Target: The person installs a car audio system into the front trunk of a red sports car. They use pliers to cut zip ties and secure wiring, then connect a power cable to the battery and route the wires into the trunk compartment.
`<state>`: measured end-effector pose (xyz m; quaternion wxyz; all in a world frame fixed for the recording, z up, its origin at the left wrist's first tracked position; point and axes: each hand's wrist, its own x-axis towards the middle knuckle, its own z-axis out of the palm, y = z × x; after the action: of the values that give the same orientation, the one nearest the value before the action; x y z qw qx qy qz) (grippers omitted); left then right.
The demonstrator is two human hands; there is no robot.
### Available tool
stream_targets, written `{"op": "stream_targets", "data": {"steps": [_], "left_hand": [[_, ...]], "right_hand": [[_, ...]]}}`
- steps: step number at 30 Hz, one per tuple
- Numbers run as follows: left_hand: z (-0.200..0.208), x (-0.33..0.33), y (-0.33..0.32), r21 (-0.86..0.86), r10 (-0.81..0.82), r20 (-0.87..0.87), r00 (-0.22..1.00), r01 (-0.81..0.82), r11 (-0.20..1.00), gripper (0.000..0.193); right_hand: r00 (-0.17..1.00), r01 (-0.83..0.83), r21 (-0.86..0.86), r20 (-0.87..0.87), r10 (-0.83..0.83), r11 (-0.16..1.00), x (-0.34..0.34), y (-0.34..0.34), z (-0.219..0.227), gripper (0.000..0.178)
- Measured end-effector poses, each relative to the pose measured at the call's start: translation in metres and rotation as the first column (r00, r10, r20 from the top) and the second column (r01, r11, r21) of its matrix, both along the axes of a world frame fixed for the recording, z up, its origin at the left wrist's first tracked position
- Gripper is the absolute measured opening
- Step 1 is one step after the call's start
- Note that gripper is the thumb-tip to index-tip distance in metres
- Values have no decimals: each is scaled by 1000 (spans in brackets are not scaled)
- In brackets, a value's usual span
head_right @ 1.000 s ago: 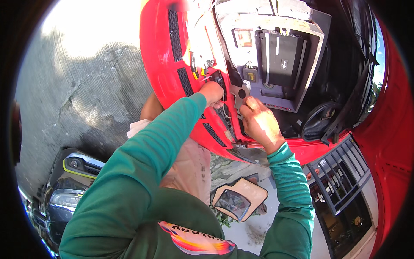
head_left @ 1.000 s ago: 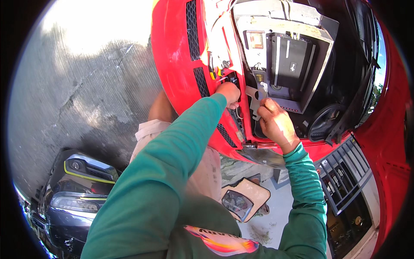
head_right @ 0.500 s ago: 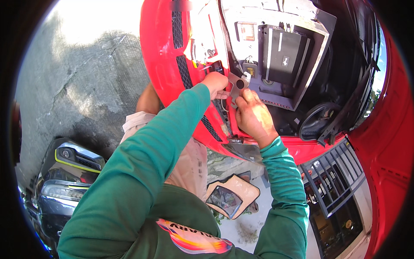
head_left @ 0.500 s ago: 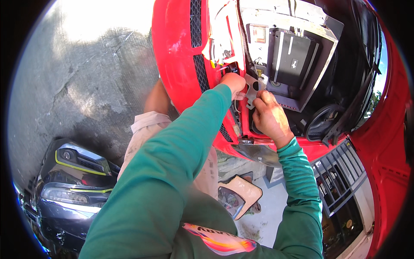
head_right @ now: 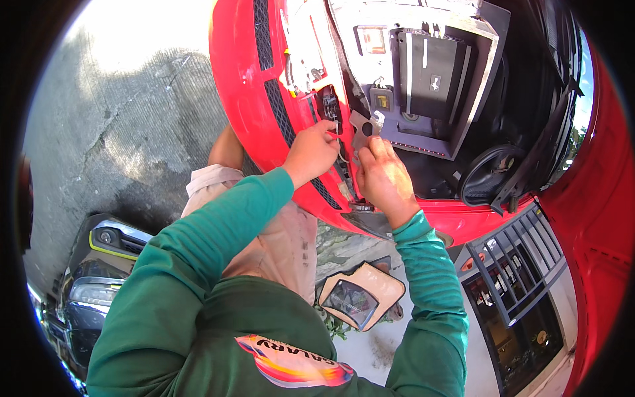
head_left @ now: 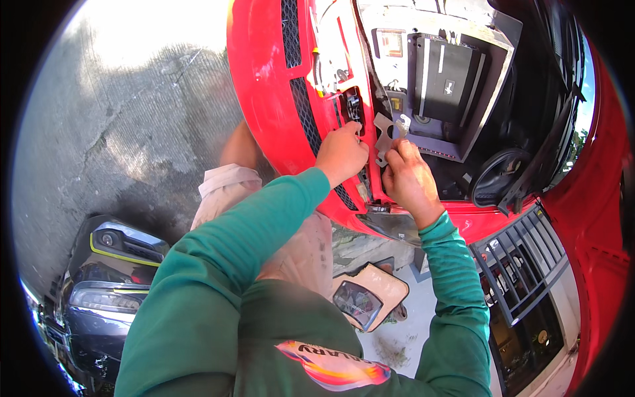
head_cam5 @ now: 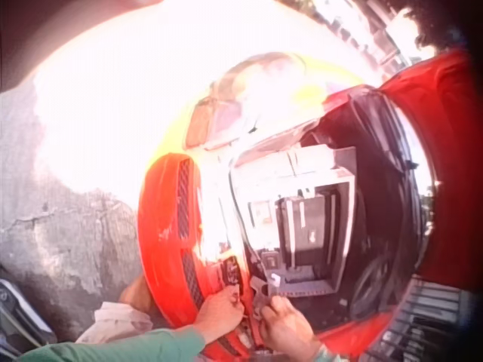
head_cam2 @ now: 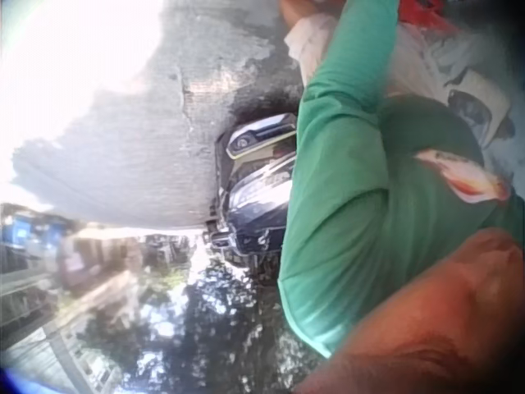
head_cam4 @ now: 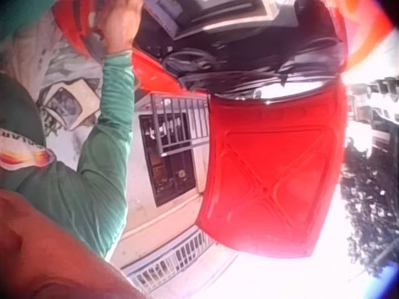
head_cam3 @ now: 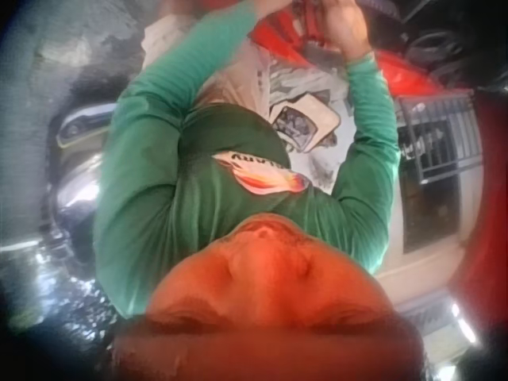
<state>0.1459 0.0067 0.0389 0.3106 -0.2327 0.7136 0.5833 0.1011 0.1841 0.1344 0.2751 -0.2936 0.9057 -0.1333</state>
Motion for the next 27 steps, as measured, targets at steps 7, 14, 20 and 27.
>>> {"op": "stream_targets", "data": {"steps": [7,14,20,27], "left_hand": [[2,4,-73,-364,-216,-194,957,134,922,46],[-23,19,-52,-28,-11,-218,976,5,1000,40],[-55,20,-11,483,161,110,981,-194,854,60],[-33,0,-16,623,51,304,951,-239,745,66]], "right_hand": [[989,-110,84,-85,117,990,4,-19,-15,14],[924,-271,147,-238,301,951,6,-46,-32,15],[903,-310,204,-242,354,929,-3,-56,-53,18],[924,-326,189,-144,354,926,-9,-65,-50,25]]}}
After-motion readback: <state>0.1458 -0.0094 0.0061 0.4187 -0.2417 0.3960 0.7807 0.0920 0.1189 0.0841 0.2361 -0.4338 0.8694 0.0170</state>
